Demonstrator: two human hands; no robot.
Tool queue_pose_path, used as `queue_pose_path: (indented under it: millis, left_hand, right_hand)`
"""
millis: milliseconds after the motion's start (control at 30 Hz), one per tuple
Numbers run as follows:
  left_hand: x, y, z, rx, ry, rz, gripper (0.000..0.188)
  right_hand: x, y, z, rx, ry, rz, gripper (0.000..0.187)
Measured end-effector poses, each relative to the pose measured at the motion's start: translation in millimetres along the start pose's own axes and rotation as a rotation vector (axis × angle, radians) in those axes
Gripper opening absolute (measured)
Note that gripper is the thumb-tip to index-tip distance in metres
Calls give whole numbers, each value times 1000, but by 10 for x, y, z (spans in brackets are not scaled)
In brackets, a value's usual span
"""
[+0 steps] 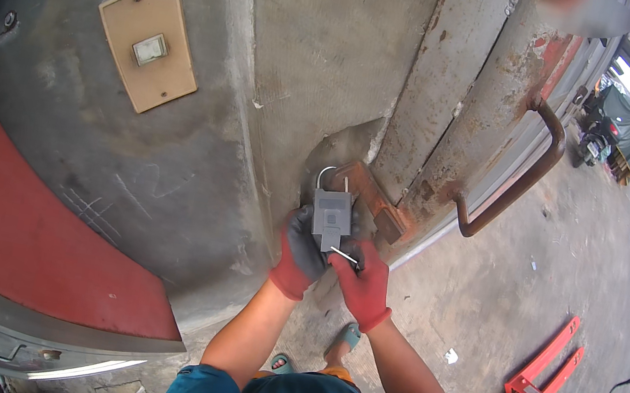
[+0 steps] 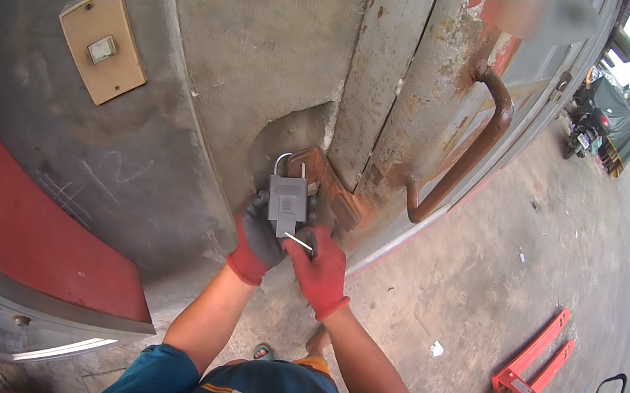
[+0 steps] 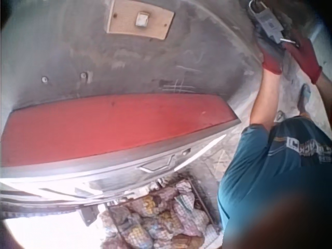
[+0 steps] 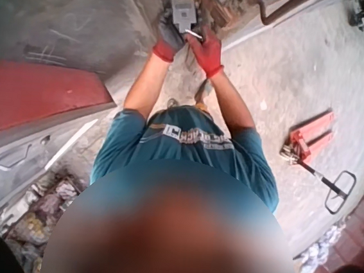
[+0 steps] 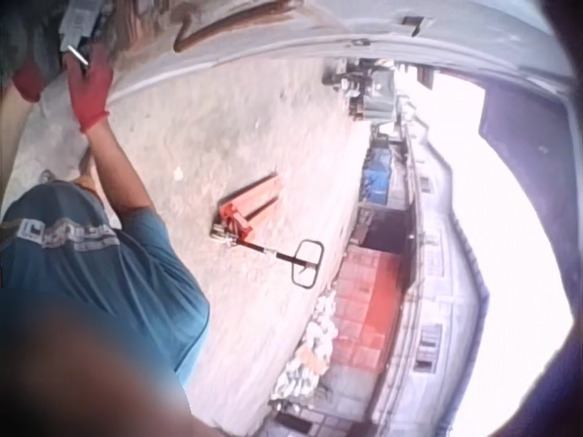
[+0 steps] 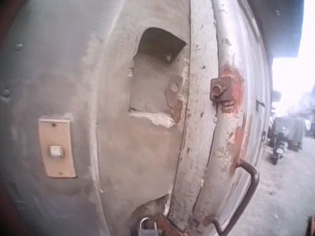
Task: The person approaches a metal gate and attempts to unlock a padlock using a key. They insert the key, turn it, and remove the padlock from the gate latch. The person then reattaches the padlock and repeats the unlocking process multiple times.
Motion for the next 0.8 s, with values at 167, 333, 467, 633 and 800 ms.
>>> queue_pose_path:
  millis: [167,333,467,633,800]
  left_hand:
    - [-15,-4,15,-3,4,-28,62]
    - [-25,-20,79,-23,99,-42,64]
    - [-22,-43,55,-24,64,-72,66]
    - [-60,-104,106,21,63,-66,66]
    - [-95,-143,141,35,54,-47,66]
  right_hand:
    - [1,31,-16,28,-40,114,15]
    - [7,65,-40,12,-62,19,13]
    - [69,153,-53,-25,-57,-189,13]
    - [63,184,-84,-119,-34,-145,17]
    - [106,370,-178,-499,-57,-415,21]
Point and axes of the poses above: each hand's wrist, its own x-axis away from the middle knuckle, its own z-axis out of the back of the hand, y = z × x, the point moved 6 cm from there along -x, towards the middle knuckle, and after that the axes turned 11 degrees about y, right-handed, at the moved point
